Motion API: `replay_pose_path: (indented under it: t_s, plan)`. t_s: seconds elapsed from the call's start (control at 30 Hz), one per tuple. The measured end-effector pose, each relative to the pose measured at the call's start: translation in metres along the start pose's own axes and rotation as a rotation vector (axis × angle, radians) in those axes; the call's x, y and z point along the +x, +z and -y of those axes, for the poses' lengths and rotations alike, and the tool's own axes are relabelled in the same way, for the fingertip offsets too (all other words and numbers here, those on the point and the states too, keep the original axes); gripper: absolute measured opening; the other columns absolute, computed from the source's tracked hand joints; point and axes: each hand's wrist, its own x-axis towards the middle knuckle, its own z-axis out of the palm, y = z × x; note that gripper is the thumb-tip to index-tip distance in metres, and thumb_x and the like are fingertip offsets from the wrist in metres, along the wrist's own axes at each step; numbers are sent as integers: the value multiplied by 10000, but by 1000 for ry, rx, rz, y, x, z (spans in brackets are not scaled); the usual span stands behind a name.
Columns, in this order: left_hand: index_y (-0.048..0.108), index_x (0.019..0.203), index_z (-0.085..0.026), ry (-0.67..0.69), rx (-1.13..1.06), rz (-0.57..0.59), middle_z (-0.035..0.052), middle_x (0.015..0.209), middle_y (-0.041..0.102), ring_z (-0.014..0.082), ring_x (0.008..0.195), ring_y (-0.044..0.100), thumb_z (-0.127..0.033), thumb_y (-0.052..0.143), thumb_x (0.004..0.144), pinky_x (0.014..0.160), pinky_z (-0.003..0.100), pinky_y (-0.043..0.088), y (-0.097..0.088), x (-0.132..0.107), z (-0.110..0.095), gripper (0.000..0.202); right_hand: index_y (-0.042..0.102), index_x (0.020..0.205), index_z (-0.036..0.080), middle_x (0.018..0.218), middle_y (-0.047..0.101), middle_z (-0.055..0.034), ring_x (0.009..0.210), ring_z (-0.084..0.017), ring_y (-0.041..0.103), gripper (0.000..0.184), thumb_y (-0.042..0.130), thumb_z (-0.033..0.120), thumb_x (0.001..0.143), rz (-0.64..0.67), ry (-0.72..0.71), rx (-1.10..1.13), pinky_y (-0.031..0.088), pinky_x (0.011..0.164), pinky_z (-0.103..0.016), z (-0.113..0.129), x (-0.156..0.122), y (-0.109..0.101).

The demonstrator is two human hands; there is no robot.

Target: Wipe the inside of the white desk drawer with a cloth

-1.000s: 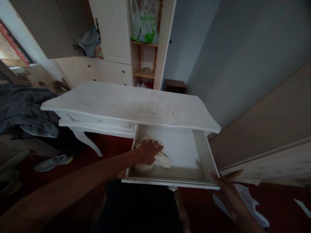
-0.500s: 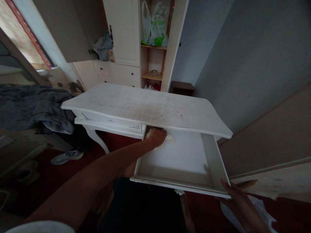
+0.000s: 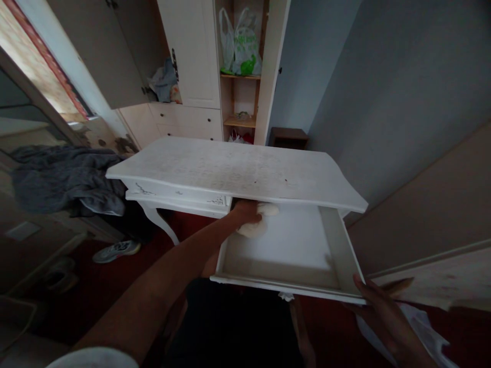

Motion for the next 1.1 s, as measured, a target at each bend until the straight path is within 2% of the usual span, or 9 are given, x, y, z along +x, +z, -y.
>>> replay_pose_path:
  t_s: [0.13, 0.23, 0.33, 0.43, 0.53, 0.6, 0.7, 0.9, 1.1]
  plan:
    - [478, 1425, -36, -74, 35, 79, 315, 1406, 534, 430, 1177, 625, -545, 615, 840, 884, 495, 549, 1, -27, -18, 788, 735, 997, 190, 971, 805, -89, 1067, -373, 727, 494, 920, 315, 557, -34, -5, 20, 657, 841, -424, -1, -3, 5]
    - [469, 1446, -71, 12, 100, 156, 314, 1487, 445, 501, 1254, 533, -655, 708, 721, 907, 591, 521, 12, -61, -34, 961, 731, 941, 185, 956, 804, -97, 1066, -370, 726, 466, 922, 357, 552, -61, 27, 28, 663, 823, -406, 3, -4, 7]
    - [489, 1442, -100, 134, 167, 198, 308, 1501, 432, 524, 1284, 482, -680, 692, 728, 900, 636, 501, 19, -89, -40, 942, 725, 919, 182, 956, 803, -96, 1076, -358, 722, 441, 913, 367, 565, -71, 26, 28, 662, 815, -387, 6, -4, 7]
    - [550, 1397, -144, 231, 121, 277, 256, 1493, 475, 457, 1282, 519, -641, 696, 745, 951, 558, 502, 8, -94, -30, 833, 727, 920, 185, 973, 802, -94, 1095, -357, 714, 421, 906, 356, 579, -54, 27, 21, 658, 816, -391, 7, -3, 6]
    - [578, 1377, -177, 369, 24, 449, 203, 1484, 515, 370, 1254, 574, -535, 826, 615, 996, 423, 493, -15, -82, -12, 879, 734, 914, 196, 984, 801, -91, 1106, -358, 710, 402, 904, 371, 594, -45, 18, 29, 654, 826, -395, 6, -4, 6]
    - [569, 1390, -192, 435, 26, 515, 188, 1465, 540, 351, 1201, 606, -455, 860, 570, 974, 399, 496, -27, -78, -5, 909, 740, 920, 200, 991, 800, -92, 1111, -360, 707, 417, 911, 388, 590, -31, 20, 37, 650, 839, -401, 7, -5, 6]
    - [514, 1432, -202, 419, 113, 483, 191, 1476, 529, 364, 1158, 605, -380, 824, 616, 910, 431, 501, -28, -83, -5, 890, 744, 945, 196, 1008, 799, -97, 1113, -366, 705, 470, 925, 417, 572, -1, 40, 55, 646, 859, -411, 8, -7, 7]
    - [541, 1380, -179, 487, 193, 312, 179, 1435, 562, 357, 1181, 562, -201, 781, 623, 881, 407, 472, -6, -85, -10, 794, 735, 917, 216, 976, 802, -102, 1089, -379, 715, 427, 907, 420, 584, -29, 53, 36, 644, 878, -432, 9, -7, 9]
    - [610, 1302, -272, 614, 130, 241, 127, 1332, 641, 346, 1147, 595, -399, 838, 645, 912, 440, 488, 4, -54, -18, 707, 726, 885, 243, 885, 805, -76, 1076, -384, 721, 434, 926, 381, 525, -74, 58, 13, 650, 876, -431, 8, -7, 10]
